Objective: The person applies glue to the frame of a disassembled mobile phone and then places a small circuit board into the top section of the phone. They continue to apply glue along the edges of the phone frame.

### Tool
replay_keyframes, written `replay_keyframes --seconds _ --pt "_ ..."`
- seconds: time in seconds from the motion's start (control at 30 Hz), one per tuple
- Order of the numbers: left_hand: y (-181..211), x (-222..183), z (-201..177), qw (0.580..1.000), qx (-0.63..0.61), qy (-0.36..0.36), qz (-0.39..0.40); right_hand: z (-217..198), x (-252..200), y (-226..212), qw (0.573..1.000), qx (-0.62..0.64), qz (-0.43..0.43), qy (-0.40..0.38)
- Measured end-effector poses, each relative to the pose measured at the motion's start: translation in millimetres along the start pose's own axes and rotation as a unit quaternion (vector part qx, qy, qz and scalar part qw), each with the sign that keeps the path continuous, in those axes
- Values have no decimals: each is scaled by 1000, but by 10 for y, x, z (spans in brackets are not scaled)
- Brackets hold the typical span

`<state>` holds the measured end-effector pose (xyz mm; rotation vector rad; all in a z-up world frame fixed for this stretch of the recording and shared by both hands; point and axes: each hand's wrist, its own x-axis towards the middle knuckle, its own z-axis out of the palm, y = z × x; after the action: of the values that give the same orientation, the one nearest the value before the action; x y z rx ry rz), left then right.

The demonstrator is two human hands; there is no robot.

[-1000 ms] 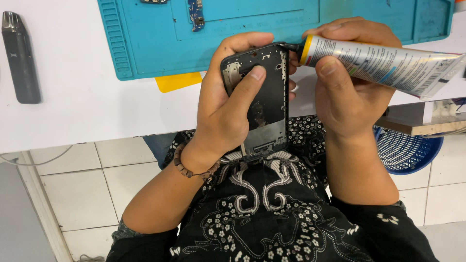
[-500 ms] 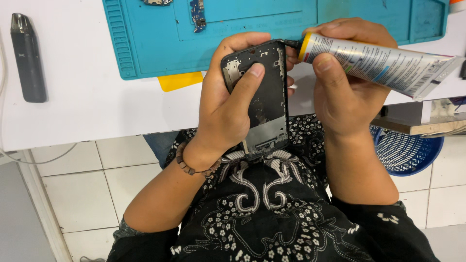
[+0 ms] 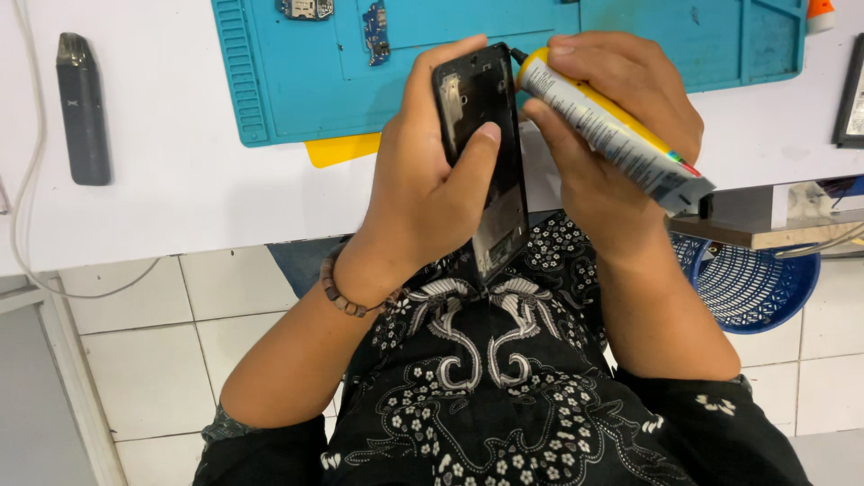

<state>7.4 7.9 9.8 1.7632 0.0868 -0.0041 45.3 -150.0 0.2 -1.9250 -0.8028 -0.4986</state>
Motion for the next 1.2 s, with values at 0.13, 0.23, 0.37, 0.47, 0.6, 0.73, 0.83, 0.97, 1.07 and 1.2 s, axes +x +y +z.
replay_keyframes --seconds 0.13,0.23,0.37,0.47,0.6,0.73,0.83,0.97,1.07,1.2 --pt "-127 15 7 997 41 3 70 4 -5 0 999 -28 -20 -24" --pt "-168 22 35 995 46 24 87 -5 -18 -15 999 -39 -15 -32" --pt "-175 -14 55 993 20 53 105 -7 -53 -28 996 -63 22 -59" --pt "-156 -11 52 993 20 56 98 -21 -93 66 998 -49 22 -22" --pt "-170 -6 51 994 20 51 92 -51 -104 136 999 16 45 -14" --pt "-185 -9 49 994 35 47 95 -54 -95 138 998 30 59 -24" --pt "-182 -7 49 993 42 50 97 -42 -93 152 997 34 59 -24" --pt "-177 -11 45 993 45 48 95 -39 -89 143 997 34 61 -31" --pt "-189 -9 48 993 44 50 99 -40 -83 134 997 25 60 -34" --pt "-204 -5 48 992 44 52 108 -40 -82 127 997 17 59 -40"
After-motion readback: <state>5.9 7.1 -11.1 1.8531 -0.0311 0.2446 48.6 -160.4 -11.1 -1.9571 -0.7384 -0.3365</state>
